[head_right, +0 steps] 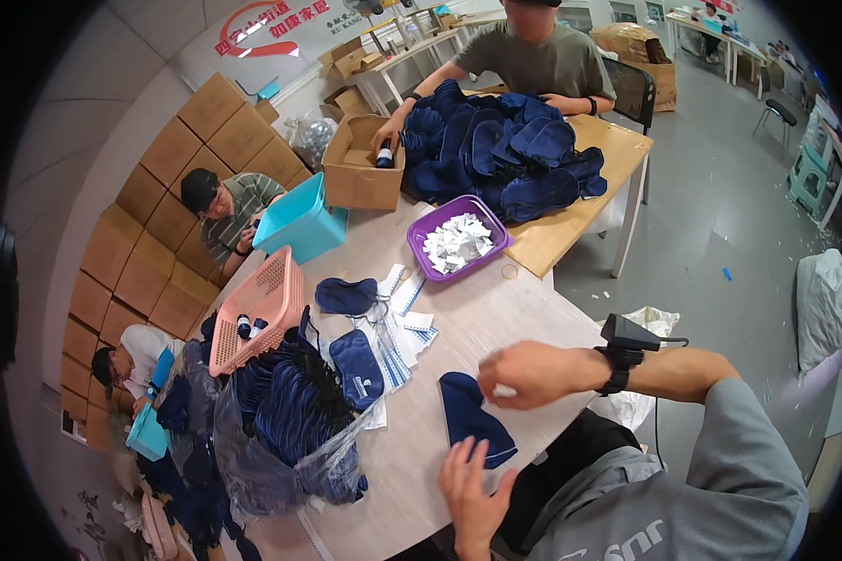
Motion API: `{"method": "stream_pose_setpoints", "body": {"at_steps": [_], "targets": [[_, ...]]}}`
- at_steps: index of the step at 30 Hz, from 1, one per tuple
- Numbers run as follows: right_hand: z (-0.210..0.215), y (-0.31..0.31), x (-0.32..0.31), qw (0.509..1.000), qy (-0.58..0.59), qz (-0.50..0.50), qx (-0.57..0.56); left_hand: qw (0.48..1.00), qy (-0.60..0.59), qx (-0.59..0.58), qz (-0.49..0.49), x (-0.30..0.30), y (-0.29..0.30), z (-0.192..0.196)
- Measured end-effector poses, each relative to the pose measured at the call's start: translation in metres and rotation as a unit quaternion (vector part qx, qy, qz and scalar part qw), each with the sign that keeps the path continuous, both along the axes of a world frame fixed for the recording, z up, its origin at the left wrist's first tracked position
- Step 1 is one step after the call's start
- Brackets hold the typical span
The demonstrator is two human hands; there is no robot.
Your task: The recorder is assembling components for blue slippers at a workstation.
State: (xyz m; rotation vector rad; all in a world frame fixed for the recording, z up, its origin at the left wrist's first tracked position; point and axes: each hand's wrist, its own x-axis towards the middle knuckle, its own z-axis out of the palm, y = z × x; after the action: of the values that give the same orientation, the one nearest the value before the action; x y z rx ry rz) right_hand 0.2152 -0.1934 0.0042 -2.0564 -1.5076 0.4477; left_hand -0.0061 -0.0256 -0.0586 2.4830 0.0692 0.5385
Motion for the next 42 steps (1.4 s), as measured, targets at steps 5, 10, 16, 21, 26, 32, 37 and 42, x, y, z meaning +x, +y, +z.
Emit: {"method": "stream_pose_setpoints", "body": {"at_steps": [5, 10, 16, 21, 26, 32, 37, 42], "targets": [[-0.042, 0.049, -0.002, 0.987, -0.137, 0.017, 0.089, 0.992, 0.022, 0.084, -0.092, 0.002, -0.028, -0.026], [-0.069, 0.056, 0.026, 0.993, -0.114, 0.022, -0.02, 0.998, -0.015, 0.037, -0.049, -0.018, -0.028, -0.038], [-0.066, 0.051, 0.011, 0.992, 0.009, 0.128, 0.002, 0.948, -0.162, -0.208, 0.176, -0.029, -0.023, -0.007], [-0.027, 0.057, 0.043, 0.849, 0.508, 0.144, 0.014, 0.844, -0.224, -0.391, 0.29, -0.038, 0.013, 0.013], [-0.039, 0.078, 0.076, 0.956, 0.295, 0.002, 0.009, 0.951, 0.113, -0.125, 0.258, -0.046, 0.018, -0.001], [-0.028, 0.128, 0.022, 0.956, 0.256, 0.0, -0.144, 0.999, -0.039, -0.026, -0.003, 0.0, 0.016, -0.004], [-0.073, 0.187, 0.044, 0.854, 0.407, 0.004, -0.325, 0.988, 0.077, 0.043, -0.124, -0.009, -0.007, -0.021], [-0.068, 0.195, 0.04, 0.875, 0.383, -0.031, -0.295, 0.995, 0.046, 0.04, -0.073, -0.02, -0.01, -0.027]]}}
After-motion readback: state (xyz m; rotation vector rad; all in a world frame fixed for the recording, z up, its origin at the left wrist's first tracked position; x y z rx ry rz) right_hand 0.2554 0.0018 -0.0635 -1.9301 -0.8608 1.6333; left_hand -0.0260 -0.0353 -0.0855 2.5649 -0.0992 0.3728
